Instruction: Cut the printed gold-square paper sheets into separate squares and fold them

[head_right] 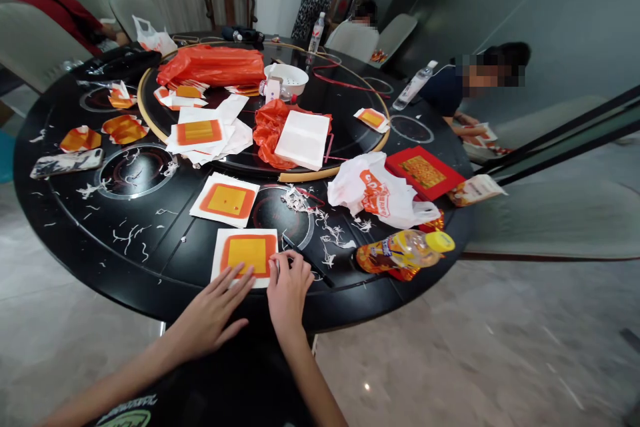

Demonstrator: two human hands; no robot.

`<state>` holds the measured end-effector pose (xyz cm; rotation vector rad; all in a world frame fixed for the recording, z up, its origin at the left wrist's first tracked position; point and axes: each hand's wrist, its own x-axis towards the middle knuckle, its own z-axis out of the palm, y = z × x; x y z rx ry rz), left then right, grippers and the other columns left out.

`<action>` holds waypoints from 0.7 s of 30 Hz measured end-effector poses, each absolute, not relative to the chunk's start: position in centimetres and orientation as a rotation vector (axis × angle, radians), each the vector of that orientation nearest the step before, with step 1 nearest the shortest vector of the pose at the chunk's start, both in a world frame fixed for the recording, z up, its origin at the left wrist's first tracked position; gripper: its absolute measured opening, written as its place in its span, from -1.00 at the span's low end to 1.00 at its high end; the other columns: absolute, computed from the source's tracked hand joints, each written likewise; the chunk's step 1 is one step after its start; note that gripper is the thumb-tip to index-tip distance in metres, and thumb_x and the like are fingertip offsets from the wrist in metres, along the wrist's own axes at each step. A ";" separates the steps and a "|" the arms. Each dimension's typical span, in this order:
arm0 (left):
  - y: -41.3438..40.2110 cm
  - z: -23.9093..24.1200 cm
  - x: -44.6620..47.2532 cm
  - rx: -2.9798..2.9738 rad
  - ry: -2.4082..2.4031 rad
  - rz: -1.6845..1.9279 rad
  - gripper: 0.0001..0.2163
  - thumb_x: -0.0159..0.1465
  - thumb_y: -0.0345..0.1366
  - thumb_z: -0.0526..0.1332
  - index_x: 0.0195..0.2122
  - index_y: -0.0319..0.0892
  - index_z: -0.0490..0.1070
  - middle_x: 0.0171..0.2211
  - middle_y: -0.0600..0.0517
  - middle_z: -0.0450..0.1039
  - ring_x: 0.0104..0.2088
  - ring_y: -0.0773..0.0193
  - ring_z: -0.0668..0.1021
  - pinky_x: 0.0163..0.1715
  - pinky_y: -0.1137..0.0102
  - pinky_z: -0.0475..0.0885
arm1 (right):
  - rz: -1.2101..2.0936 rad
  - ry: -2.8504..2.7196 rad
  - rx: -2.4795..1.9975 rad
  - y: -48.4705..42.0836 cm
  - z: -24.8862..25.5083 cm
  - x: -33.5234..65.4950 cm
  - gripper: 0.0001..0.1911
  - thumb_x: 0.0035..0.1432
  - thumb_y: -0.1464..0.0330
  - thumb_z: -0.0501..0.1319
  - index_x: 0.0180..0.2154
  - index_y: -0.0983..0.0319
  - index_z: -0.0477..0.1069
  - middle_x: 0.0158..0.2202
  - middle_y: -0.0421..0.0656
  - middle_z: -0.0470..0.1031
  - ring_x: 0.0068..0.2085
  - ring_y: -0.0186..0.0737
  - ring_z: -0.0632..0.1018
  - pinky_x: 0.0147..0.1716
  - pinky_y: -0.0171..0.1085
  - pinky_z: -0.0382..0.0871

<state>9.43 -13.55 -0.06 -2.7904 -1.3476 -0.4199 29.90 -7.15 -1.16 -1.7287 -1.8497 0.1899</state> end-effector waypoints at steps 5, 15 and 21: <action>-14.8 -0.5 6.4 -2.743 -1.403 -0.429 -0.29 0.55 -0.03 0.14 0.60 -0.24 0.00 0.55 -0.10 0.14 0.58 -0.07 0.12 0.54 0.07 0.08 | 0.292 -2.300 -1.105 -8.4 -0.5 29.7 -0.54 0.57 0.32 0.04 0.38 0.13 0.39 0.35 -0.02 0.51 0.38 -0.04 0.46 0.33 0.02 0.39; -15.3 -0.1 5.9 -2.805 -1.331 -0.496 -0.33 0.53 0.01 0.17 0.55 -0.21 0.15 0.49 -0.12 0.27 0.51 -0.08 0.28 0.48 0.06 0.20 | 0.259 -2.584 -1.047 -13.0 -0.3 33.9 -0.09 0.47 0.13 0.25 0.59 0.29 -0.12 0.51 0.12 0.25 0.48 0.12 0.37 0.38 0.11 0.46; -15.8 0.1 5.9 -2.932 -1.178 -0.711 -0.64 0.54 -0.23 0.24 0.32 -0.15 0.46 0.09 -0.06 0.67 0.24 0.02 0.60 0.25 0.12 0.52 | 0.250 -2.420 -0.916 -14.6 0.0 34.6 -0.43 0.47 0.38 0.23 0.44 0.15 0.32 0.00 -0.02 0.70 0.04 -0.04 0.68 0.10 -0.02 0.68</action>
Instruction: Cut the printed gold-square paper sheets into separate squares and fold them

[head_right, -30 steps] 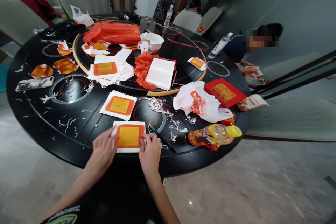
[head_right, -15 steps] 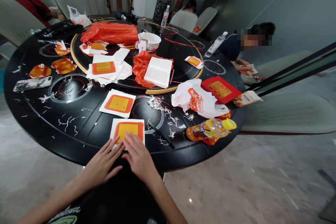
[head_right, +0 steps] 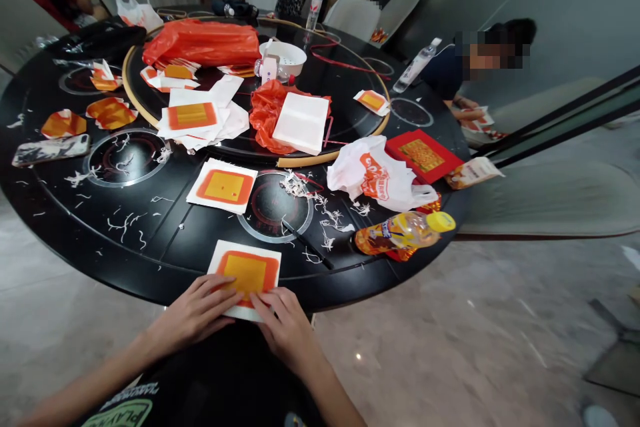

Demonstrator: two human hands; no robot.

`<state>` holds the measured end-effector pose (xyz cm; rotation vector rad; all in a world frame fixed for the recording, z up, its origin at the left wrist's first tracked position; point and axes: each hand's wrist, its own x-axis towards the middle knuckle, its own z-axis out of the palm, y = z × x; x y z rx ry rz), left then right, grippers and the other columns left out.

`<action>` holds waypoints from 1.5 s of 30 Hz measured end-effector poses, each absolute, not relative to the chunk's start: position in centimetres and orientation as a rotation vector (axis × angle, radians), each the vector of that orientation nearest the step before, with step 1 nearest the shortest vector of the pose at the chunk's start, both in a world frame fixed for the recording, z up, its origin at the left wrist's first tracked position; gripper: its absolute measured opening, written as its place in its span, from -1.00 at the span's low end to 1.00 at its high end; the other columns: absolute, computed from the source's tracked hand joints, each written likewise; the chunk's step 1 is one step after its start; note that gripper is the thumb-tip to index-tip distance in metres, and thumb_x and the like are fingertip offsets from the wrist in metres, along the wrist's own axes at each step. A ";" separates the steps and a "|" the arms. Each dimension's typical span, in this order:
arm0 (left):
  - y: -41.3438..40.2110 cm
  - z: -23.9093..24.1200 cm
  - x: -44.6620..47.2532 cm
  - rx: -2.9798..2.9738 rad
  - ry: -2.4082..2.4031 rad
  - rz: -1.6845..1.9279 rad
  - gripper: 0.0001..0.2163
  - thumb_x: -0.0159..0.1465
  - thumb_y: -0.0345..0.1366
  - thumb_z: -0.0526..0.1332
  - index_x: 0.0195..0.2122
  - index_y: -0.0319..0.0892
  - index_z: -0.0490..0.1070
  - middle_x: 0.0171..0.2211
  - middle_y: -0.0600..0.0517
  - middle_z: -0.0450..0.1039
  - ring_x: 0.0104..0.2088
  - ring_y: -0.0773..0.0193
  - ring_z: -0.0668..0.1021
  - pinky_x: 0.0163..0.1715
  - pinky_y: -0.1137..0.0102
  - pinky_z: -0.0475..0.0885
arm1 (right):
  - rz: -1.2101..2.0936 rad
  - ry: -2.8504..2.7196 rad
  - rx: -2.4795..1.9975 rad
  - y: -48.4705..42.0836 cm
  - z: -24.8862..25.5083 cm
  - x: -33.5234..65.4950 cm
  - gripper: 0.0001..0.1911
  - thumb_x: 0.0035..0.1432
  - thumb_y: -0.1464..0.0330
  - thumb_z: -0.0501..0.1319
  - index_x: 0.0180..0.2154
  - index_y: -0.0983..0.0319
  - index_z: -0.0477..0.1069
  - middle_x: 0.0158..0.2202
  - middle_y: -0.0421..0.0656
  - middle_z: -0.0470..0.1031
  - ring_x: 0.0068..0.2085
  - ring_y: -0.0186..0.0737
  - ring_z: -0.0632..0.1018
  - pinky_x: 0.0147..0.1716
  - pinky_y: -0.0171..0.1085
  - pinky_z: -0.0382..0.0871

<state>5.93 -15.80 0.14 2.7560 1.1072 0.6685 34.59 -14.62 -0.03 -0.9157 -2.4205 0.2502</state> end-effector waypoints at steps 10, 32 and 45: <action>-14.1 1.6 4.8 2.759 1.058 0.736 -0.54 0.49 -0.56 0.06 0.37 -0.23 0.39 0.21 -0.11 0.61 0.27 0.09 0.60 0.30 0.09 0.54 | 0.320 -2.232 -0.861 -13.2 1.3 33.7 -0.56 0.41 0.55 0.18 0.22 0.14 0.52 -0.11 -0.05 0.70 -0.06 -0.10 0.70 -0.08 -0.12 0.68; -2.4 2.2 6.2 2.375 1.621 0.595 -0.74 0.52 -0.39 0.10 0.10 -0.13 0.54 0.16 -0.19 0.52 0.18 -0.14 0.46 0.16 -0.05 0.37 | 0.164 -1.937 -1.621 -3.2 -1.3 37.7 -0.76 0.46 0.12 0.26 -0.04 0.12 0.55 -0.03 -0.03 0.60 -0.02 0.10 0.51 -0.03 0.02 0.36; -2.1 0.2 8.4 2.349 1.273 0.624 -0.80 0.54 -0.22 0.22 0.12 -0.09 0.50 0.19 -0.10 0.50 0.18 -0.02 0.47 0.21 0.01 0.36 | 0.341 -2.012 -1.201 -4.9 0.6 39.7 -0.83 0.50 0.32 0.22 -0.07 0.08 0.61 -0.16 -0.11 0.53 -0.10 -0.09 0.58 -0.04 -0.08 0.53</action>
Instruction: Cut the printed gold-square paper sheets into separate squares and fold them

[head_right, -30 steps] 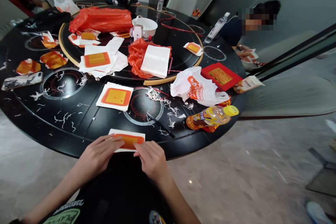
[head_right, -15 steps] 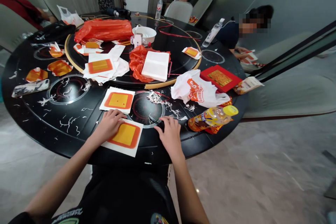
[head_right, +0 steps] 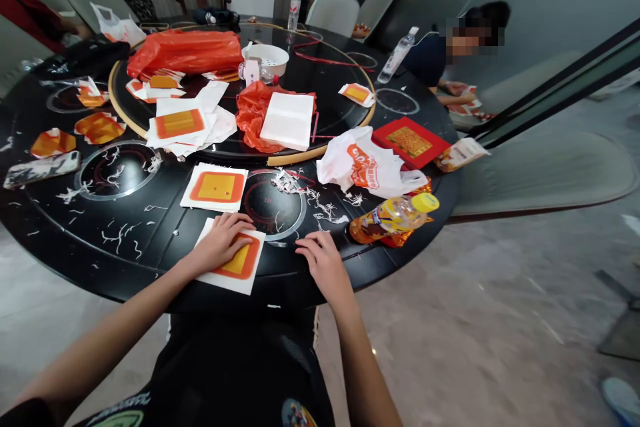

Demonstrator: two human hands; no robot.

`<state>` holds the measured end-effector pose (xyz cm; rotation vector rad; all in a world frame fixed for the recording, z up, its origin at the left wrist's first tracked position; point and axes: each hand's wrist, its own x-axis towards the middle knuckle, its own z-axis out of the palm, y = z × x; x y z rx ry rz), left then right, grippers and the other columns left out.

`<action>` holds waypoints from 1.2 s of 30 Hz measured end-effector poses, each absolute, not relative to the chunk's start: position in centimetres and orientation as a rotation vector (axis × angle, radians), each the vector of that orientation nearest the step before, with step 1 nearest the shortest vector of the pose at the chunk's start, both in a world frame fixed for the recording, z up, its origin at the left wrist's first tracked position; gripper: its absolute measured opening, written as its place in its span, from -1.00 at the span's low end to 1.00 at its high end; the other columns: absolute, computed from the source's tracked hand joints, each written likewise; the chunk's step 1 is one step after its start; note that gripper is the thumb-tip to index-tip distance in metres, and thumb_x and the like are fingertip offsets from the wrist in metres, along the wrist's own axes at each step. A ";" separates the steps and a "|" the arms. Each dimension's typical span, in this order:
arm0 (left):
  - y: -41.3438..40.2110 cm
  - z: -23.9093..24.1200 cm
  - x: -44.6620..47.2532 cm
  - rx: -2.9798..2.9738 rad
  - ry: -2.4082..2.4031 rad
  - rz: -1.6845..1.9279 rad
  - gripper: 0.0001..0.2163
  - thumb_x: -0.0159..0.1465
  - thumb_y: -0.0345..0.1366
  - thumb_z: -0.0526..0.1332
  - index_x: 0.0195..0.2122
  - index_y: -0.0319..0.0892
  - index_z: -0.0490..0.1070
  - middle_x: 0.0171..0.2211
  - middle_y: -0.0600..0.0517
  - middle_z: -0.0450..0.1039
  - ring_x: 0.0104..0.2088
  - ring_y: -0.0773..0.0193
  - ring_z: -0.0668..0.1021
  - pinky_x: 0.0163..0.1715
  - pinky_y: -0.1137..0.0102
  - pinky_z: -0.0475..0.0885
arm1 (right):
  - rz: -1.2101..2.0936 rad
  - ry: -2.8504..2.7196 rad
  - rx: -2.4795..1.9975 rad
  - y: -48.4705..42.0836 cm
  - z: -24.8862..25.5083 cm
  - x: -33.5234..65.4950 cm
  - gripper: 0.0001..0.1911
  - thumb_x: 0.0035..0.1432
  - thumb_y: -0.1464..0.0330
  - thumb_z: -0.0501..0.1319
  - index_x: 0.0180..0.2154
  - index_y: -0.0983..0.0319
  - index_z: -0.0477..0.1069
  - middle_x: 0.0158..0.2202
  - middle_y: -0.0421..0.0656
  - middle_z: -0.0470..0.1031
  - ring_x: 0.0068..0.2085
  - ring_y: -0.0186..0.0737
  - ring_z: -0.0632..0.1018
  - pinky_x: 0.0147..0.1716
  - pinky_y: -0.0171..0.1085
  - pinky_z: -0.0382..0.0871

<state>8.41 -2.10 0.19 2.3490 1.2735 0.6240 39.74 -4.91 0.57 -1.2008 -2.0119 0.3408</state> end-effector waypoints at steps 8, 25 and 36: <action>-2.1 0.4 8.4 2.304 1.267 0.643 -0.81 0.55 -0.23 0.18 0.10 -0.07 0.52 0.23 -0.08 0.50 0.22 0.00 0.46 0.25 0.02 0.34 | 0.289 -2.036 -1.202 -5.7 -0.2 37.8 -0.83 0.49 0.35 0.24 -0.06 0.09 0.63 -0.17 -0.09 0.55 -0.13 -0.09 0.54 -0.08 -0.06 0.54; -2.1 1.3 8.5 2.257 1.266 0.645 -0.71 0.62 -0.19 0.05 0.06 -0.08 0.57 0.23 -0.05 0.55 0.17 0.07 0.49 0.22 0.06 0.37 | 0.392 -1.988 -1.245 -4.3 0.2 38.0 -0.80 0.48 0.29 0.25 -0.13 0.08 0.68 -0.19 -0.09 0.56 -0.12 -0.05 0.55 -0.04 -0.02 0.51; -2.5 1.0 8.4 2.630 1.139 0.451 -0.62 0.61 -0.19 0.06 0.39 -0.02 0.40 0.44 -0.10 0.34 0.24 0.00 0.50 0.25 0.03 0.37 | 0.428 -1.932 -1.329 -3.0 -0.5 35.7 -0.80 0.46 0.29 0.25 -0.17 0.06 0.69 -0.21 -0.10 0.60 -0.11 -0.03 0.56 -0.02 0.02 0.49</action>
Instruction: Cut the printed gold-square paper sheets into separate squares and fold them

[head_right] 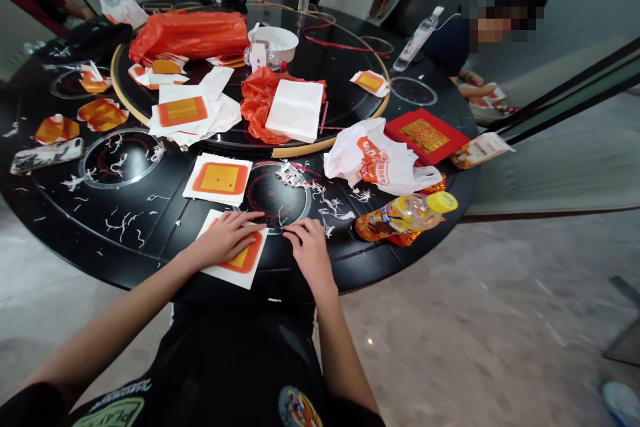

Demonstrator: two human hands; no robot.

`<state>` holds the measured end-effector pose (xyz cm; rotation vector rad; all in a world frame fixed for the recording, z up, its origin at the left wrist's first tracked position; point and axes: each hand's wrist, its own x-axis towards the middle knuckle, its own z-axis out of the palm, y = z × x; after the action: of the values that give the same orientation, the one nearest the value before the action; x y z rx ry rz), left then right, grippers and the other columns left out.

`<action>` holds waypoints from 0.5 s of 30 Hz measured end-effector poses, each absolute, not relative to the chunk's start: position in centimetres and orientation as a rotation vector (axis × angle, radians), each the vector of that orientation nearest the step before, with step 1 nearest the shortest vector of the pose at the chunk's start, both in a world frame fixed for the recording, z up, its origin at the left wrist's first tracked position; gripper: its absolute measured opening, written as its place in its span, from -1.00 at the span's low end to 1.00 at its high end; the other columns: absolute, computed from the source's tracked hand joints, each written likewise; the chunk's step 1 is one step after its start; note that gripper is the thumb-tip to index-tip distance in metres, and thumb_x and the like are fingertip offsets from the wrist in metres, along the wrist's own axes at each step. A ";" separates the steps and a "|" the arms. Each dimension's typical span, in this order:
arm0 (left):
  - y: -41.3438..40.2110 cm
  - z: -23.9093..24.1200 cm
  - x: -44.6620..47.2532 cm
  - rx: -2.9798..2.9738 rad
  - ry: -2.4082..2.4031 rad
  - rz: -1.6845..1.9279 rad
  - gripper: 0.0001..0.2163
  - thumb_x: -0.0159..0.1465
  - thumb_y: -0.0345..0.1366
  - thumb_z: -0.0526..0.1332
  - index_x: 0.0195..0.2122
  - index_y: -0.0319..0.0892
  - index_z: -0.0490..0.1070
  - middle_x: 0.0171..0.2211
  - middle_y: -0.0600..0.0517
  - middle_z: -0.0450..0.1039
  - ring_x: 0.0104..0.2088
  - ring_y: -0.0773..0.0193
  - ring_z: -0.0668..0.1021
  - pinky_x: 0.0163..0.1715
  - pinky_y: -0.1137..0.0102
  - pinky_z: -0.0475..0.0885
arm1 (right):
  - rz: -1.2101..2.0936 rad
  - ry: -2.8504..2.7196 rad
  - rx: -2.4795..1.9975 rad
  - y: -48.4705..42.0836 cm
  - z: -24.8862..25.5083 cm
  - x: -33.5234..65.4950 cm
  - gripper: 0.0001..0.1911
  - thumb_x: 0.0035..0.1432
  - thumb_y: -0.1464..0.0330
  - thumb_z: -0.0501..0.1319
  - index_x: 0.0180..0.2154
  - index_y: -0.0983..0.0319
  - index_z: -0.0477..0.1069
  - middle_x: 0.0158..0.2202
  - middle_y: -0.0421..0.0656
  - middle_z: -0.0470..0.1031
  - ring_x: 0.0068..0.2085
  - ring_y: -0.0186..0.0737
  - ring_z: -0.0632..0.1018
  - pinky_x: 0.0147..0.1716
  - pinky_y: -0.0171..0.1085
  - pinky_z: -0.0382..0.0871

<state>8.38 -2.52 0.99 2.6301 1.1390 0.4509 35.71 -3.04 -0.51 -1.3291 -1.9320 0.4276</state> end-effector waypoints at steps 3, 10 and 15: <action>-3.4 1.0 8.7 2.779 1.156 0.357 -0.58 0.61 -0.26 0.03 0.45 0.00 0.33 0.49 -0.08 0.27 0.34 -0.02 0.46 0.35 0.01 0.29 | 0.451 -1.937 -1.304 -3.3 -0.3 35.6 -0.84 0.45 0.27 0.29 -0.14 0.06 0.68 -0.20 -0.11 0.60 -0.11 -0.04 0.56 -0.01 0.02 0.50; -7.7 0.4 9.9 2.752 1.303 0.271 -0.32 0.60 -0.02 0.05 0.62 -0.17 -0.13 0.58 -0.16 0.07 0.57 -0.14 0.15 0.51 -0.06 0.11 | 0.483 -1.970 -1.292 -4.4 0.0 35.1 -0.84 0.46 0.24 0.29 -0.12 0.04 0.68 -0.19 -0.11 0.62 -0.09 -0.03 0.55 -0.01 0.02 0.52; -9.2 0.1 9.6 2.787 1.251 0.309 -0.27 0.63 0.01 -0.08 0.62 -0.31 -0.32 0.60 -0.24 -0.06 0.60 -0.01 0.04 0.56 0.04 -0.04 | 0.494 -2.026 -1.271 -6.2 0.0 34.8 -0.85 0.46 0.28 0.29 -0.09 0.07 0.67 -0.17 -0.11 0.63 -0.12 -0.05 0.55 -0.05 -0.01 0.51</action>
<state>9.64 -9.15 0.12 2.7868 1.2511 0.3089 34.85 -6.23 0.00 -1.2710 -2.0258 0.4943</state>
